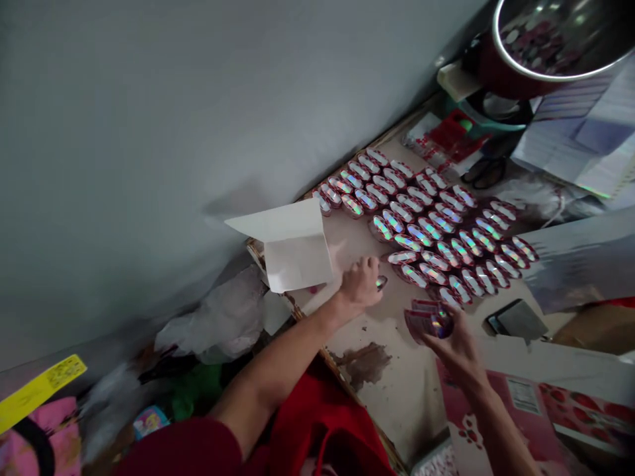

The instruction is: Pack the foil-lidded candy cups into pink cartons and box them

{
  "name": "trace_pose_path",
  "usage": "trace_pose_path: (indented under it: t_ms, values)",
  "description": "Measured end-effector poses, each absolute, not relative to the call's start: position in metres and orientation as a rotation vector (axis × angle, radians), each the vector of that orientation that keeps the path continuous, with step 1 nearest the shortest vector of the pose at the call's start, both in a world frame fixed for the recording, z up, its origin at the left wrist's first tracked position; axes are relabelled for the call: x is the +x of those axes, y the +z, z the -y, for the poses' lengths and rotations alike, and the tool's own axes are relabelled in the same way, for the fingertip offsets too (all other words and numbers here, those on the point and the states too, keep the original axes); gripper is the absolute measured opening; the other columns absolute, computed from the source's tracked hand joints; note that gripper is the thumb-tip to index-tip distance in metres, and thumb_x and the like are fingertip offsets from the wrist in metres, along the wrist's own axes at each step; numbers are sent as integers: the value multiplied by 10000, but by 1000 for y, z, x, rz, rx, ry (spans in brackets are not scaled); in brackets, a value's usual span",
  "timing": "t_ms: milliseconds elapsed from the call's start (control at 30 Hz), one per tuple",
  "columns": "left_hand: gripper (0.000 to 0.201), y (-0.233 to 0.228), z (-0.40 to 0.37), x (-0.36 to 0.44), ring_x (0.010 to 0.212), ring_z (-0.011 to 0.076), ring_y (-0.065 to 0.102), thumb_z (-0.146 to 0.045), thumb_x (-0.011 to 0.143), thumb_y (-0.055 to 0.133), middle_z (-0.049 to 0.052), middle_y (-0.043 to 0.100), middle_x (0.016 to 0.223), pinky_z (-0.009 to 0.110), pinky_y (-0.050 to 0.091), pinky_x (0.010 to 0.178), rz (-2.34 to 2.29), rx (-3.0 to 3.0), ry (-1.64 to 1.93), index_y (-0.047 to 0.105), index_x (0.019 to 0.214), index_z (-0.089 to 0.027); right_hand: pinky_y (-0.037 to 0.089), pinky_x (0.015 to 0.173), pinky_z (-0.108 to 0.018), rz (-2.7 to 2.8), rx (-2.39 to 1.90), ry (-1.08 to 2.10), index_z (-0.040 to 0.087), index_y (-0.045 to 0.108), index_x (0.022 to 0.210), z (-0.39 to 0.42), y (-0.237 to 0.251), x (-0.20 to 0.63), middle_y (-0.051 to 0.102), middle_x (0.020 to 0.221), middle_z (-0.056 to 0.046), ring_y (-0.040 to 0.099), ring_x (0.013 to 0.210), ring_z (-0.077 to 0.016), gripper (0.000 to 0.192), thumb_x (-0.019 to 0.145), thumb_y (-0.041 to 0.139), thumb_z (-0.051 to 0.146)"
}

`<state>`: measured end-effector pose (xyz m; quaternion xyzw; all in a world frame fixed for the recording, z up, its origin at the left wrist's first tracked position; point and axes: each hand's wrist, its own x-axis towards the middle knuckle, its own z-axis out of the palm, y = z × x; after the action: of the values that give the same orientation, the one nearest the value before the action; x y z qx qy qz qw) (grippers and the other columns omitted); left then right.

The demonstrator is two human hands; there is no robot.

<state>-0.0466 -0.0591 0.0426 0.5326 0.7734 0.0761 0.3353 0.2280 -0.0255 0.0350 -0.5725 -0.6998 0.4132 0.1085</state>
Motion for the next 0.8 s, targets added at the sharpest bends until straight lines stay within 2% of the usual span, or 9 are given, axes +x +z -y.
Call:
trace_pose_path:
  t_ms: [100, 167, 267, 367, 467, 600, 733, 800]
  values:
    - [429, 69, 114, -116, 1104, 289, 657, -488, 950, 710, 128, 631, 1208, 413, 573, 939, -2118, 1465, 356, 542, 1250, -232, 622, 828, -474, 2015, -1337, 1410, 302, 499, 1355, 21, 80, 163, 693, 1238, -143, 735, 983, -306, 758, 729, 862, 527]
    - [412, 68, 144, -170, 1183, 301, 622, -402, 948, 714, 122, 614, 1260, 429, 554, 1016, -2219, 1574, 359, 540, 1288, -247, 613, 853, -453, 2160, -982, 1397, 274, 499, 1368, 20, 91, 95, 673, 1249, -132, 720, 1006, -292, 738, 759, 860, 480]
    - [512, 43, 167, -230, 1231, 324, 593, -217, 853, 748, 141, 578, 1336, 440, 547, 1039, -2334, 1648, 237, 549, 1324, -231, 574, 889, -414, 2486, -676, 1164, 211, 533, 1377, 14, 73, -11, 644, 1239, -123, 669, 1051, -288, 694, 787, 835, 418]
    - [584, 10, 169, -249, 1260, 351, 571, -160, 849, 694, 178, 576, 1354, 474, 507, 1101, -2387, 1635, 150, 518, 1406, -168, 525, 950, -365, 2790, -509, 1023, 178, 506, 1458, 2, 35, -80, 606, 1352, -142, 625, 1146, -274, 662, 880, 773, 362]
    - [566, -11, 166, -241, 1290, 364, 544, -159, 919, 576, 196, 593, 1346, 527, 433, 1177, -2482, 1550, 200, 462, 1472, -122, 456, 1058, -382, 3012, -351, 816, 170, 537, 1462, -8, 6, -103, 616, 1350, -147, 575, 1221, -283, 543, 963, 701, 308]
    - [446, -18, 164, -233, 1268, 377, 541, -219, 980, 475, 173, 608, 1351, 577, 449, 1135, -2499, 1510, 250, 522, 1423, -193, 421, 1089, -456, 3140, -358, 588, 159, 568, 1456, -7, -4, -115, 646, 1290, -159, 544, 1227, -316, 487, 983, 660, 234]
    - [589, -15, 165, -237, 1344, 455, 494, -240, 916, 561, 219, 518, 1486, 679, 436, 1098, -2619, 1382, 267, 494, 1501, -218, 405, 1105, -430, 3123, -364, 417, 194, 548, 1494, 0, -4, -132, 625, 1372, -117, 505, 1304, -281, 421, 1076, 496, 200]
    - [673, -9, 166, -235, 1393, 476, 461, -288, 879, 632, 201, 485, 1532, 716, 411, 1115, -2635, 1354, 348, 473, 1532, -267, 397, 1123, -417, 3064, -443, 385, 230, 512, 1533, 0, -3, -121, 568, 1473, -103, 466, 1372, -271, 444, 1097, 520, 313]
